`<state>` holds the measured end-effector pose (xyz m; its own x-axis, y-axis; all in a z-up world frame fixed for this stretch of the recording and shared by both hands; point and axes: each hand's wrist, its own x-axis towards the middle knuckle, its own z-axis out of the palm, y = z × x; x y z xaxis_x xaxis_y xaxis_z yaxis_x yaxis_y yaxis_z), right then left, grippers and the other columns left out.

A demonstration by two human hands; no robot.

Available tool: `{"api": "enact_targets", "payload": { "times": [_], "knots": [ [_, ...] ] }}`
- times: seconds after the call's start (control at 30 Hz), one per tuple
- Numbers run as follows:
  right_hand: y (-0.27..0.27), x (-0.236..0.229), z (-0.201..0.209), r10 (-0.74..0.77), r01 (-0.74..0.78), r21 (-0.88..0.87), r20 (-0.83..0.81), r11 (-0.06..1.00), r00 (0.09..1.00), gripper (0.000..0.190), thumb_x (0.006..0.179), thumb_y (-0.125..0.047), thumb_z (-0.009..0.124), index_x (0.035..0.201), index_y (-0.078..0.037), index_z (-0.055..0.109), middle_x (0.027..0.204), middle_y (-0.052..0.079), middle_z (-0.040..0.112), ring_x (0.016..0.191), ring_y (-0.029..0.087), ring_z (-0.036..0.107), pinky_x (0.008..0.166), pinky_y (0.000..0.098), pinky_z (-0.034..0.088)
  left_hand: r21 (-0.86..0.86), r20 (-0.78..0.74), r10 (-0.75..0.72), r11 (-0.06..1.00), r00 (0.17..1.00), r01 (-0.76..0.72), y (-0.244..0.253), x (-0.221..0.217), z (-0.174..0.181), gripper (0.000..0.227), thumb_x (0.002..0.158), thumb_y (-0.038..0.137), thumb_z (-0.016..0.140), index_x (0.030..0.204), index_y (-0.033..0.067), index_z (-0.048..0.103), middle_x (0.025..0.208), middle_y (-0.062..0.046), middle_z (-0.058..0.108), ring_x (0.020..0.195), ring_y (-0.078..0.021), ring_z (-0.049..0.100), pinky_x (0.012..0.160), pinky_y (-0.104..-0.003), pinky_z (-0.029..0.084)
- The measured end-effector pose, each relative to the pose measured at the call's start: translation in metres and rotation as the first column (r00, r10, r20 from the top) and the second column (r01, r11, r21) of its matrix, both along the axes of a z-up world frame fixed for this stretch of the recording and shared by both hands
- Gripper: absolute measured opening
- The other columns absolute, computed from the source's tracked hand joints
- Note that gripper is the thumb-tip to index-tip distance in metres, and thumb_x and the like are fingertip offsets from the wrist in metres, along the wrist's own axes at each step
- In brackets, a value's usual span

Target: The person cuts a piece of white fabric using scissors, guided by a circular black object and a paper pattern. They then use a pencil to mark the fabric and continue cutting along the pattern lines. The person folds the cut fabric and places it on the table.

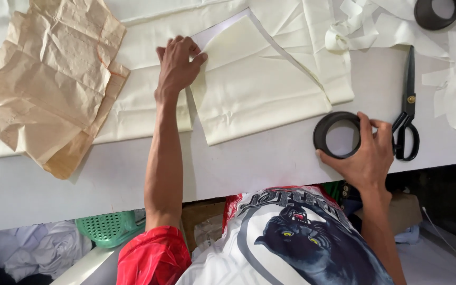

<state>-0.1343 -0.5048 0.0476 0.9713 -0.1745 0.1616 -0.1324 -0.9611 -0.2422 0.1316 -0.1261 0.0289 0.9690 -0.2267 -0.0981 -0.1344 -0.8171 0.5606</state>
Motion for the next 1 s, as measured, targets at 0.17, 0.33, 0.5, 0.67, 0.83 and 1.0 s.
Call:
{"api": "enact_targets", "payload": {
  "times": [0.17, 0.33, 0.5, 0.67, 0.83, 1.0],
  "knots": [
    [-0.023, 0.019, -0.001, 0.172, -0.170, -0.026, 0.104, 0.985, 0.980, 0.101, 0.071, -0.057, 0.089, 0.147, 0.006, 0.065, 0.129, 0.021, 0.055, 0.108, 0.039, 0.055, 0.096, 0.0515, 0.049, -0.339, -0.203, 0.166, 0.913, 0.965, -0.228, 0.009, -0.070, 0.047, 0.022, 0.099, 0.029, 0.065, 0.094, 0.0106, 0.055, 0.079, 0.002, 0.052, 0.068, -0.0106, 0.042, 0.062, -0.029, 0.038],
    [-0.013, 0.032, 0.036, 0.170, -0.167, 0.056, -0.052, 0.984, 0.984, 0.100, 0.067, -0.056, 0.089, 0.145, 0.003, 0.067, 0.151, 0.023, 0.039, 0.135, 0.046, 0.035, 0.099, 0.0690, 0.034, -0.762, -0.415, 0.268, 0.419, 0.869, -0.494, 0.001, -0.168, 0.013, 0.049, 0.091, 0.006, 0.076, 0.135, -0.0012, 0.057, 0.096, -0.008, 0.075, 0.084, -0.0098, 0.067, 0.072, -0.024, 0.056],
    [0.067, 0.053, 0.044, 0.346, -0.345, 0.623, 0.126, 0.701, 0.930, 0.032, 0.084, -0.026, 0.094, 0.102, -0.004, 0.077, 0.102, 0.011, 0.070, 0.089, 0.023, 0.065, 0.082, 0.0342, 0.049, -0.787, -0.495, 0.237, 0.285, 0.836, -0.547, -0.064, -0.216, -0.004, 0.030, 0.079, 0.011, 0.089, 0.104, 0.0023, 0.073, 0.088, -0.007, 0.077, 0.076, -0.0101, 0.072, 0.068, -0.021, 0.060],
    [0.114, 0.061, 0.030, 0.361, -0.055, 0.857, -0.156, 0.512, 0.920, 0.040, 0.083, -0.038, 0.091, 0.098, -0.005, 0.075, 0.091, 0.011, 0.074, 0.069, 0.017, 0.070, 0.059, 0.0299, 0.056, -0.771, -0.425, 0.265, 0.394, 0.865, -0.500, -0.094, -0.228, -0.002, 0.031, 0.077, 0.015, 0.093, 0.103, 0.0142, 0.075, 0.086, 0.000, 0.078, 0.083, -0.0059, 0.072, 0.083, -0.024, 0.059],
    [0.113, 0.058, 0.010, 0.360, -0.072, 0.826, -0.164, 0.560, 0.918, 0.035, 0.090, -0.036, 0.088, 0.091, -0.004, 0.072, 0.083, 0.010, 0.072, 0.067, 0.019, 0.073, 0.053, 0.0281, 0.057, -0.717, -0.282, 0.197, 0.607, 0.939, -0.343, -0.095, -0.229, 0.016, 0.046, 0.076, 0.012, 0.089, 0.116, -0.0005, 0.071, 0.080, -0.006, 0.069, 0.075, -0.0127, 0.062, 0.074, -0.026, 0.057],
    [0.107, 0.055, 0.008, 0.364, -0.088, 0.911, -0.071, 0.403, 0.929, 0.015, 0.100, -0.011, 0.075, 0.091, 0.001, 0.073, 0.073, 0.013, 0.069, 0.065, 0.019, 0.073, 0.057, 0.0286, 0.059, -0.808, -0.378, 0.107, 0.447, 0.920, -0.384, -0.093, -0.229, 0.008, 0.047, 0.078, 0.013, 0.090, 0.119, -0.0006, 0.072, 0.087, -0.006, 0.075, 0.082, -0.0092, 0.071, 0.079, -0.024, 0.061]
  ]
}}
